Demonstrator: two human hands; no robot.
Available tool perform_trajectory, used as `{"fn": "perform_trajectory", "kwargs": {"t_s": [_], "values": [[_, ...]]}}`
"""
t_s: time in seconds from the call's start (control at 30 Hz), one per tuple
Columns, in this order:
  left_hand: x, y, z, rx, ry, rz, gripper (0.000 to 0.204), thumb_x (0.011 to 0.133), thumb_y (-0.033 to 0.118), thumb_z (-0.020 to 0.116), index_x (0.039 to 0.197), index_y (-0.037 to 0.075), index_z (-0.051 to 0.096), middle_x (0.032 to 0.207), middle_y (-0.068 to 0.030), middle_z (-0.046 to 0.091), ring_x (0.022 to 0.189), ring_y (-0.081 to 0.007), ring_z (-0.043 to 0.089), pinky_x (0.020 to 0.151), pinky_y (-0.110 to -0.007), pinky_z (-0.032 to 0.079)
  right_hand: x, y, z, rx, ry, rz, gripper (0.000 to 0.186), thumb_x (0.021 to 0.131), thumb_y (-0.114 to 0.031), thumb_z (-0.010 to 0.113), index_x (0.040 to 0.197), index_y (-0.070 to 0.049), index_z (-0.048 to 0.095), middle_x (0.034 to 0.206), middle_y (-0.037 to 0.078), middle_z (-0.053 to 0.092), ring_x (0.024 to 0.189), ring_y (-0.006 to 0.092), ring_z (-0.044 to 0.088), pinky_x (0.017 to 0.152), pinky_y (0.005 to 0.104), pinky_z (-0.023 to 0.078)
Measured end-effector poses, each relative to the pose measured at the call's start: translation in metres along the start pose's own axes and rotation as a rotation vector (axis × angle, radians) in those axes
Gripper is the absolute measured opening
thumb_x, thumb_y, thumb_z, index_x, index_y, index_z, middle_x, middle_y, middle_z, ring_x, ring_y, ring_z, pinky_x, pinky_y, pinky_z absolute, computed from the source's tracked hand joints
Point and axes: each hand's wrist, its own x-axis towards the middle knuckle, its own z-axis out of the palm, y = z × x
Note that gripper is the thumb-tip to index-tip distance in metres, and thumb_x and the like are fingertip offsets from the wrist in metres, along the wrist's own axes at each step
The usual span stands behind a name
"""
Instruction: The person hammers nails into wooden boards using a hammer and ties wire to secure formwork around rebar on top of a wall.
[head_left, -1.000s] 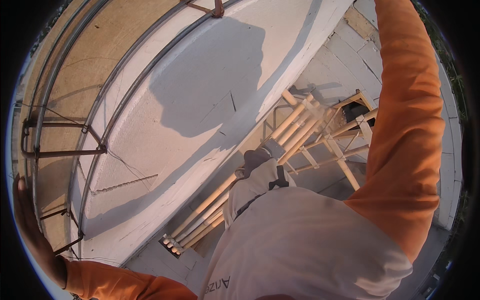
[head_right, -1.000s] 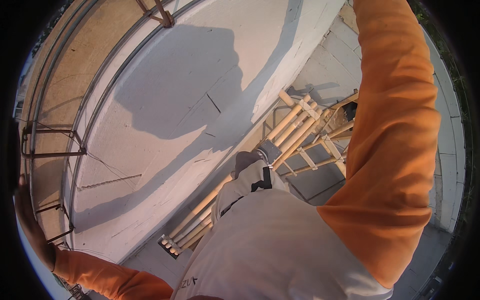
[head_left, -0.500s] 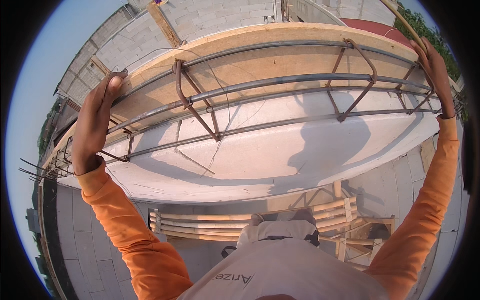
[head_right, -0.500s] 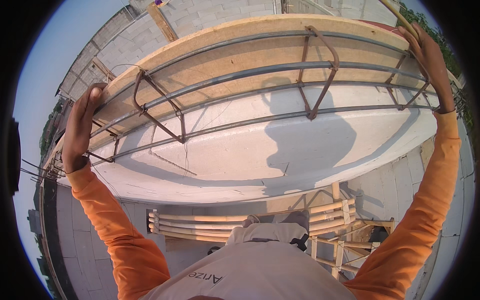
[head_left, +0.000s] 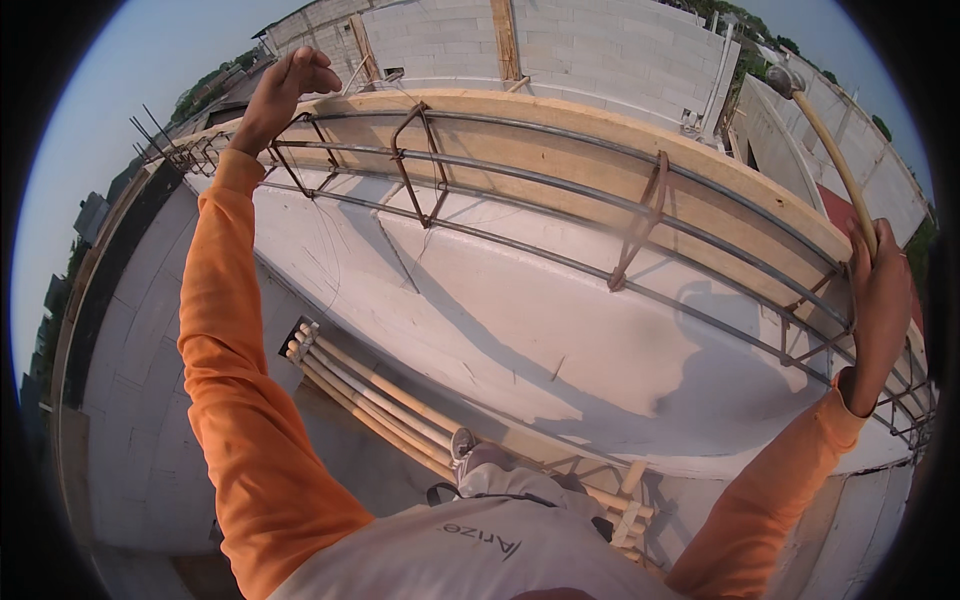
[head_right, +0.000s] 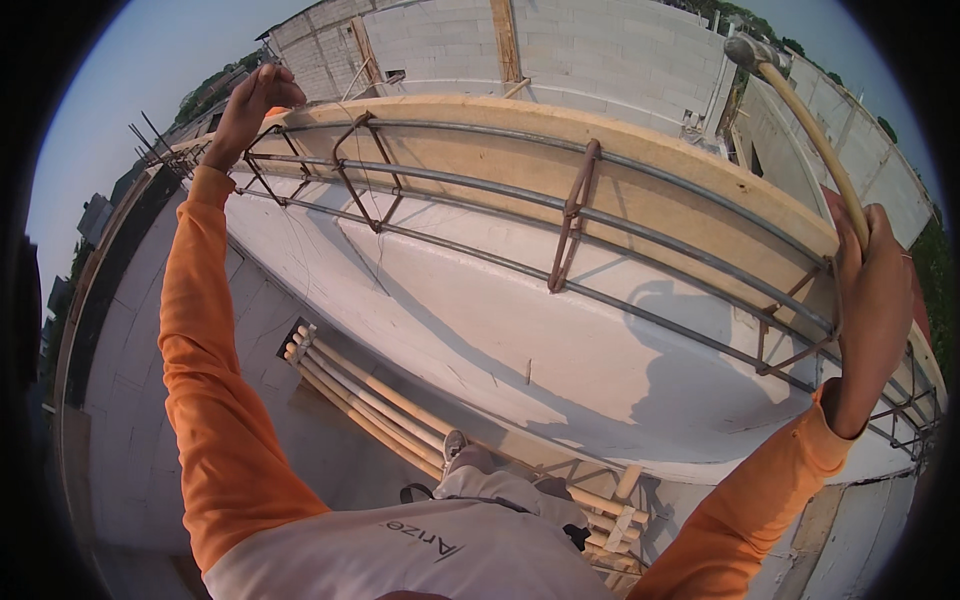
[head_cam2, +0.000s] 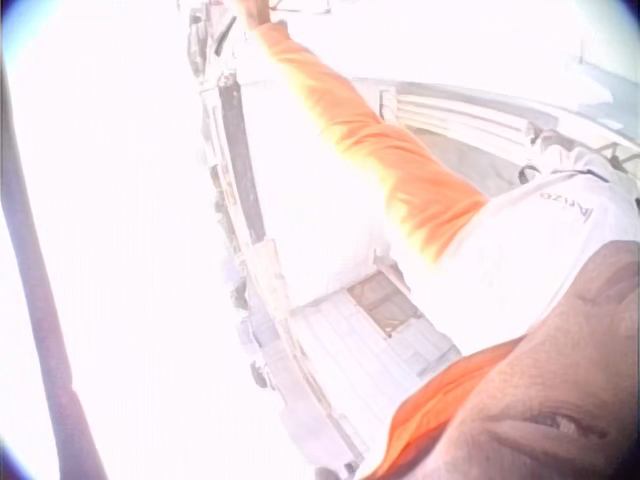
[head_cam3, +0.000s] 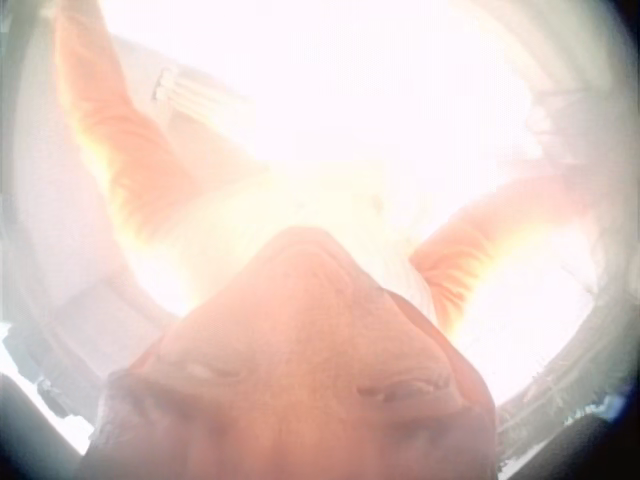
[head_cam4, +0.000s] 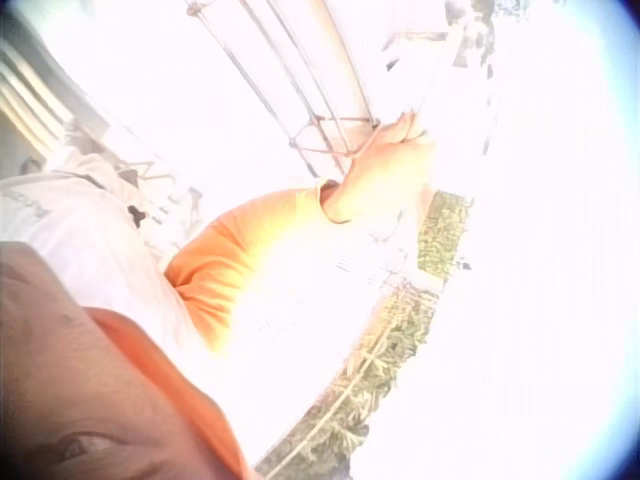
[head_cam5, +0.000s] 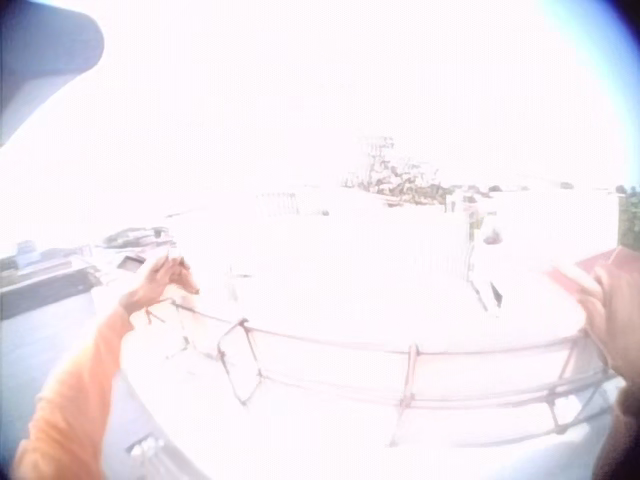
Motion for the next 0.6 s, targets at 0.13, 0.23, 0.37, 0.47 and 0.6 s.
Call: {"fn": "perform_trajectory", "kwargs": {"t_s": [0.13, 0.23, 0.37, 0.47, 0.6], "values": [[-0.027, 0.048, -0.007, -0.051, 0.248, -0.010, 0.038, 0.112, 0.037, 0.042, 0.108, 0.003, 0.058, 0.078, 0.0011, 0.058, 0.064, -0.0079, 0.055, 0.060, -0.024, 0.046, -0.004, -0.015, -0.011, 0.008, -0.019, 0.065, 0.032, 0.104, -0.035, 0.057, 0.103, -0.003, 0.054, 0.077, 0.021, 0.060, 0.069, 0.0394, 0.058, 0.064, 0.0442, 0.047], [-0.068, 0.094, -0.001, -0.047, 0.440, -0.057, 0.035, 0.112, 0.037, 0.043, 0.109, 0.006, 0.059, 0.071, 0.0067, 0.039, 0.058, -0.0032, 0.034, 0.050, -0.022, 0.030, -0.004, -0.013, -0.009, 0.005, -0.013, 0.016, 0.032, 0.103, -0.036, 0.058, 0.101, -0.004, 0.055, 0.078, 0.021, 0.061, 0.070, 0.0401, 0.059, 0.065, 0.0450, 0.047], [-0.116, 0.164, 0.076, -0.229, 0.487, -0.114, 0.025, 0.110, 0.029, 0.050, 0.108, 0.007, 0.062, 0.069, 0.0098, 0.033, 0.055, 0.0004, 0.024, 0.045, -0.020, 0.021, -0.005, -0.002, -0.011, 0.033, 0.040, -0.012, 0.033, 0.102, -0.036, 0.061, 0.100, -0.003, 0.056, 0.076, 0.021, 0.064, 0.072, 0.0424, 0.061, 0.063, 0.0474, 0.047], [-0.157, 0.202, 0.130, -0.367, 0.130, -0.059, 0.026, 0.110, 0.025, 0.051, 0.109, 0.002, 0.064, 0.065, 0.0103, 0.029, 0.050, 0.0010, 0.021, 0.041, -0.019, 0.019, -0.007, -0.026, -0.012, 0.069, 0.036, 0.010, 0.033, 0.100, -0.037, 0.063, 0.100, -0.004, 0.059, 0.074, 0.021, 0.064, 0.072, 0.0440, 0.062, 0.061, 0.0496, 0.047], [-0.129, 0.223, 0.208, -0.456, -0.085, 0.162, 0.041, 0.113, 0.028, 0.041, 0.123, -0.005, 0.063, 0.062, 0.0053, 0.041, 0.047, -0.0023, 0.035, 0.042, -0.020, 0.029, -0.007, -0.025, -0.019, 0.061, 0.065, 0.032, 0.033, 0.097, -0.039, 0.066, 0.099, -0.006, 0.063, 0.072, 0.019, 0.067, 0.068, 0.0416, 0.065, 0.059, 0.0505, 0.049]]}}
